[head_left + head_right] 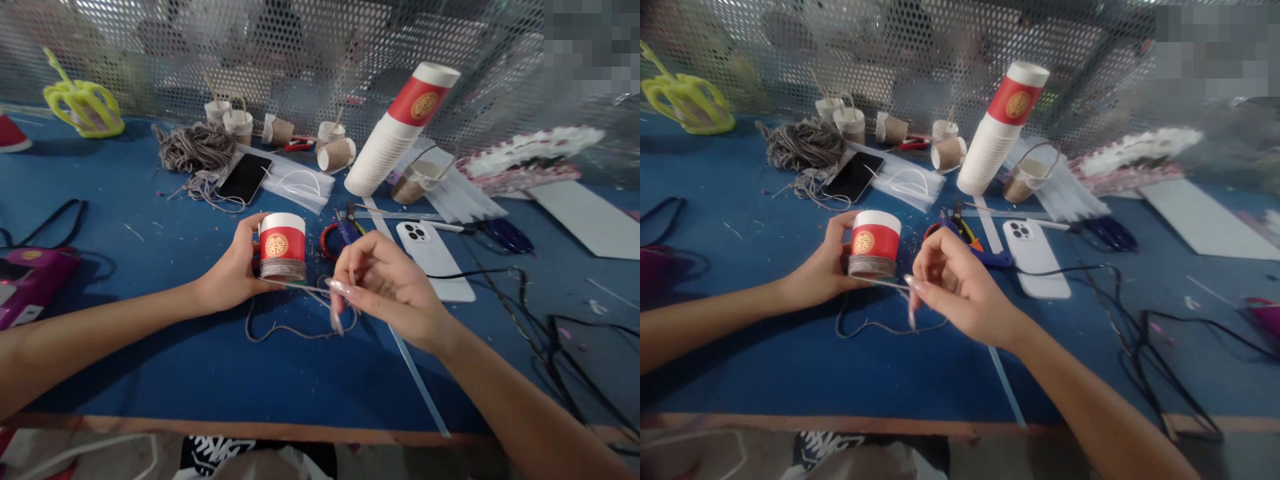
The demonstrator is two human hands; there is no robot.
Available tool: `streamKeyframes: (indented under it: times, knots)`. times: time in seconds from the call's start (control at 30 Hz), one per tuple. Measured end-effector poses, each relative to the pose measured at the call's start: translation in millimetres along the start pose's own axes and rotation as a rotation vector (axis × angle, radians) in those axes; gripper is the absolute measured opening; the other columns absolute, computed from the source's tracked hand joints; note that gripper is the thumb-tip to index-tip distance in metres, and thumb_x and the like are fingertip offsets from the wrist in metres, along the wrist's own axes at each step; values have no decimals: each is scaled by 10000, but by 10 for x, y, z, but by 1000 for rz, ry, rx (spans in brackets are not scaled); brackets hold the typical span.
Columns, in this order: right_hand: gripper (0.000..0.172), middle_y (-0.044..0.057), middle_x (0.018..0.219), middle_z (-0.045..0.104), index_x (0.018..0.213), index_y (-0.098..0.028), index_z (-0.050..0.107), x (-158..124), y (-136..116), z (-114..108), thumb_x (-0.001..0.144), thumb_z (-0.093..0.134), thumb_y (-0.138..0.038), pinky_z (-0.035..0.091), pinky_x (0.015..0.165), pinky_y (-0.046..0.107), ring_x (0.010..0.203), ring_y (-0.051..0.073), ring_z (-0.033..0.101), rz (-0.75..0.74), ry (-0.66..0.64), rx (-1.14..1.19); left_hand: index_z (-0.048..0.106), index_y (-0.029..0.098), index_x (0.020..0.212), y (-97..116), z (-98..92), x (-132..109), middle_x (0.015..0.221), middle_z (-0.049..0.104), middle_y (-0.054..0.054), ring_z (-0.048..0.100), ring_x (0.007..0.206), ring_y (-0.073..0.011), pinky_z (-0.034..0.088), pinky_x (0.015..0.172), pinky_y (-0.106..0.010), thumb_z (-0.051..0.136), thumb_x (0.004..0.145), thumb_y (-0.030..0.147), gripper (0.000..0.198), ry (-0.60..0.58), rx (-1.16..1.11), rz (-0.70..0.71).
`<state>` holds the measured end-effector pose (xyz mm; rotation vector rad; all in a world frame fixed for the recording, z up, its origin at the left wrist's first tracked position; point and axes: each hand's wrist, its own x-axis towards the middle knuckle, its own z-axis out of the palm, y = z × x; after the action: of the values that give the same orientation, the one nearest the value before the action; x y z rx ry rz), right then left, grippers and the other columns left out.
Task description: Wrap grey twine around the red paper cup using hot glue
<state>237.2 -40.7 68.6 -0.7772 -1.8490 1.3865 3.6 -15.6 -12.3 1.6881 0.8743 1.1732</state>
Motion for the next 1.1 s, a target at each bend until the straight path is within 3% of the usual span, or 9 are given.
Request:
streamKeyframes:
  times: [0.17, 0.27, 0.37, 0.47, 0.57, 0.63, 0.83, 0.93, 1.1]
  knots:
    - [153, -66, 812, 502, 912, -234, 381, 6, 13, -180, 926, 526, -187, 388, 302, 142, 351, 11, 497, 332, -238, 12, 310, 253, 1225, 5, -1, 14, 1096, 549, -57, 712, 830, -166, 645, 657, -272, 813, 646, 161, 772, 19, 32, 26]
    - [148, -56, 828, 522, 973, -237, 395, 10, 55, -186, 906, 508, -169, 413, 293, 172, 336, 23, 485, 465, -263, -57, 304, 247, 1206, 18, 3, 20, 1062, 561, -40, 713, 784, -144, 632, 629, -231, 808, 642, 155, 762, 37, 29, 23]
    - [138, -5, 873, 592, 1001, -226, 424, 12, 73, -128, 885, 461, -160, 485, 368, 232, 431, 81, 577, 510, -273, -152, 308, 242, 1189, 36, 4, 19, 1056, 560, -33, 711, 770, -139, 627, 624, -224, 821, 627, 170, 764, 53, 38, -6]
    - [84, 43, 825, 641, 968, -207, 487, 23, 59, -57, 893, 453, -224, 502, 496, 302, 614, 169, 632, 402, -185, -459, 311, 241, 1186, 45, 7, 18, 1075, 551, -37, 704, 774, -136, 623, 631, -228, 823, 619, 177, 766, 78, 48, -29]
    - [149, 97, 860, 627, 904, -189, 540, 31, 64, 25, 876, 516, -334, 492, 711, 418, 838, 259, 580, 139, 19, -867, 304, 246, 1189, 45, 13, 29, 1088, 536, -36, 694, 771, -129, 614, 624, -226, 815, 615, 172, 772, 98, 50, -30]
    - [213, 121, 922, 604, 906, -176, 543, 28, 105, 102, 831, 577, -372, 463, 806, 470, 918, 289, 522, -29, 124, -991, 300, 245, 1176, 55, 19, 42, 1090, 525, -35, 688, 778, -131, 607, 620, -230, 808, 614, 182, 760, 107, 37, -45]
    - [521, 127, 954, 613, 955, -147, 532, 43, 334, 406, 705, 768, -538, 475, 766, 410, 908, 275, 479, -124, 166, -1035, 283, 222, 1160, 179, 54, 68, 1116, 501, -43, 656, 884, -160, 605, 742, -309, 799, 589, 238, 770, 198, 15, -240]
    - [416, 128, 871, 640, 877, -134, 561, 99, 428, 479, 737, 779, -460, 471, 780, 415, 879, 275, 487, -198, 222, -1149, 281, 220, 1150, 235, 76, 70, 1107, 499, -41, 644, 861, -153, 595, 716, -297, 786, 574, 234, 766, 237, -16, -292]
    - [174, 70, 755, 639, 821, -162, 567, 169, 467, 421, 954, 543, -272, 478, 725, 328, 779, 201, 524, -299, 257, -1040, 274, 226, 1111, 256, 91, 77, 1117, 477, -37, 633, 839, -129, 590, 708, -279, 772, 566, 215, 738, 255, -63, -305]
